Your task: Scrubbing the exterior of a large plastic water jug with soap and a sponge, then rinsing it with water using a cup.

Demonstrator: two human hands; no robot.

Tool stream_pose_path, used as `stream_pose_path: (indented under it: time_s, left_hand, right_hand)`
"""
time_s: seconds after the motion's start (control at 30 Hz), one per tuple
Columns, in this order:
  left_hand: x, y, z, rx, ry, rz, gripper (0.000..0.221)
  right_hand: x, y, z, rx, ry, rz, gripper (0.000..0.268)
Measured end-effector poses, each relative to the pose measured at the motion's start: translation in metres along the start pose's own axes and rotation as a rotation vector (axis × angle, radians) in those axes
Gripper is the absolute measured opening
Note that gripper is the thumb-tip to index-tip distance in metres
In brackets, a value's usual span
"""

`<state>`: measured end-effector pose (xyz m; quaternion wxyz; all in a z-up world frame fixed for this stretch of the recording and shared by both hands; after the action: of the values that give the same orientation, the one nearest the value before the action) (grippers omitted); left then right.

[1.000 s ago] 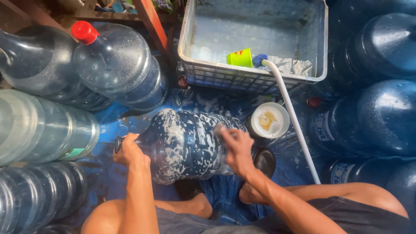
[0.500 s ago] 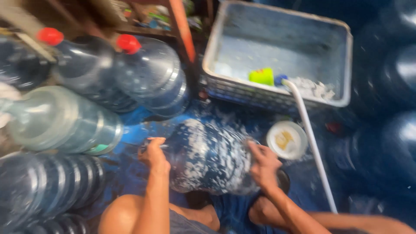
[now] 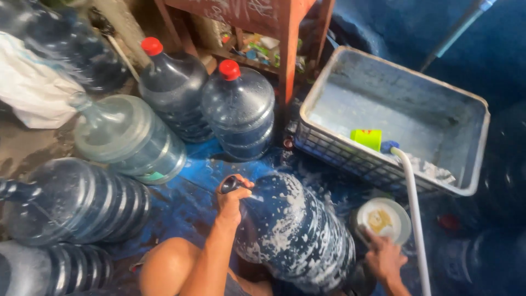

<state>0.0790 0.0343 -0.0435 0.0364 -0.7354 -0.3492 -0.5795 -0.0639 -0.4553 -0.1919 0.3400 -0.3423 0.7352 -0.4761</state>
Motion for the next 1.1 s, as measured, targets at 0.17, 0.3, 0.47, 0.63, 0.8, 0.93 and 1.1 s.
stream_pose_path:
  time_s: [0.17, 0.3, 0.47, 0.63, 0.8, 0.93, 1.1]
  left_hand:
    - [0.023, 0.016, -0.005, -0.356, 0.166, -0.134, 0.043]
    - [0.017, 0.019, -0.002, -0.484, 0.129, -0.087, 0.057]
    - [0.013, -0.019, 0.022, -0.061, 0.157, -0.025, 0.066]
    - [0.018, -0.048, 0.020, 0.312, 0.123, 0.030, 0.047]
    - [0.003, -0.063, 0.035, 0.466, -0.041, -0.008, 0.055]
    - [-0.001, -0.070, 0.039, 0.497, -0.065, 0.054, 0.058]
    - [0.017, -0.053, 0.026, 0.459, -0.018, 0.090, 0.048]
  right_hand:
    - [0.020, -0.051, 0.015, 0.478, 0.020, -0.153, 0.067]
    - [0.035, -0.012, 0.060, 0.330, 0.150, -0.242, 0.050]
    - [0.036, 0.035, 0.067, 0.117, 0.165, -0.190, 0.041]
    - [-0.030, -0.040, 0.010, 0.241, 0.281, 0.152, 0.039]
    - [-0.184, -0.117, -0.107, 0.704, -0.451, 0.740, 0.051]
    - [-0.182, -0.080, -0.139, 0.804, -0.734, 0.502, 0.072]
    - [-0.175, -0.084, -0.098, 0.846, -0.507, 0.463, 0.059]
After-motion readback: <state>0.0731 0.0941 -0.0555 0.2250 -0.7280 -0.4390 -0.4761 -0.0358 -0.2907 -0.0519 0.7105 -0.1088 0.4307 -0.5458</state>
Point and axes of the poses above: each hand's wrist, its own z-axis towards the middle knuckle, its own y-axis out of the palm, x = y × z, the point moved 10 cm from there along z, towards the middle knuckle, and after that the axes turned 10 degrees about x, right-handed, at the moved point
